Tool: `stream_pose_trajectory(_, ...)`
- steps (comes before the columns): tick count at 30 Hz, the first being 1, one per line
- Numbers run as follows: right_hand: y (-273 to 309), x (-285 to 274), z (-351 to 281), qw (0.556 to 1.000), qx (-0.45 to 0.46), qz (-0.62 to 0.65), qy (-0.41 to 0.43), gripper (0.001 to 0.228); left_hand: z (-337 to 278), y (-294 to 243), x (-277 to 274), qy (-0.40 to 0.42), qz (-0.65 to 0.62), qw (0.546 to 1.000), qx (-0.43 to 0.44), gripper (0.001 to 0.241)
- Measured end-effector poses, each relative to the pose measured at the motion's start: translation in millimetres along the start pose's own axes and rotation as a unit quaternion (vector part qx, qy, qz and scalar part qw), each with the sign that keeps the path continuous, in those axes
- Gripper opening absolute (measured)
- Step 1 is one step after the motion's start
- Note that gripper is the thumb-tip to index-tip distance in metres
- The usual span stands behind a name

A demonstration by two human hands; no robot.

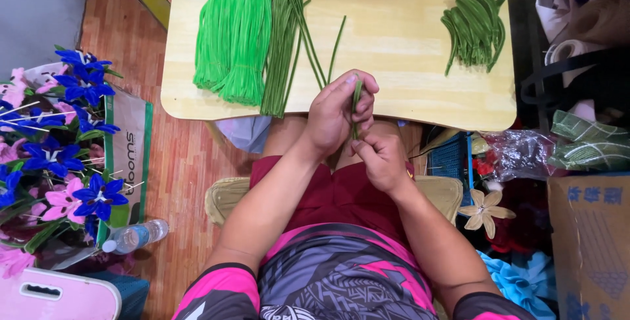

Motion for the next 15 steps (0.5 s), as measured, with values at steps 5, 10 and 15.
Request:
stream_pose_trajectory(5, -6, 1, 3, 1.0, 0.029, 0.008, 0.004, 0.03, 1, -6, 9, 0.007, -0.003, 1.0, -0.004, 0.048)
stream_pose_trajectory(10, -3, 5, 2, 0.999, 0.037, 0.022, 0.008, 0.028, 0, -13, 13, 0.021, -0.013, 1.0, 0.009, 0.046)
stream_pose_trajectory(15, 10, 10, 1, 1.0, 0.005, -0.016, 0.018, 0.022, 1, -10, -2, 0.024, -0.055, 0.998, 0.011, 0.04)
Point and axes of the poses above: each hand's wrist, its own z-axis towards the middle knuckle, its own x-axis out of the palm, y = z × x, the point moved 9 cm from there along z, towards the middle knuckle, and after that the axes turned 8 degrees about z, right-handed, at the moved point
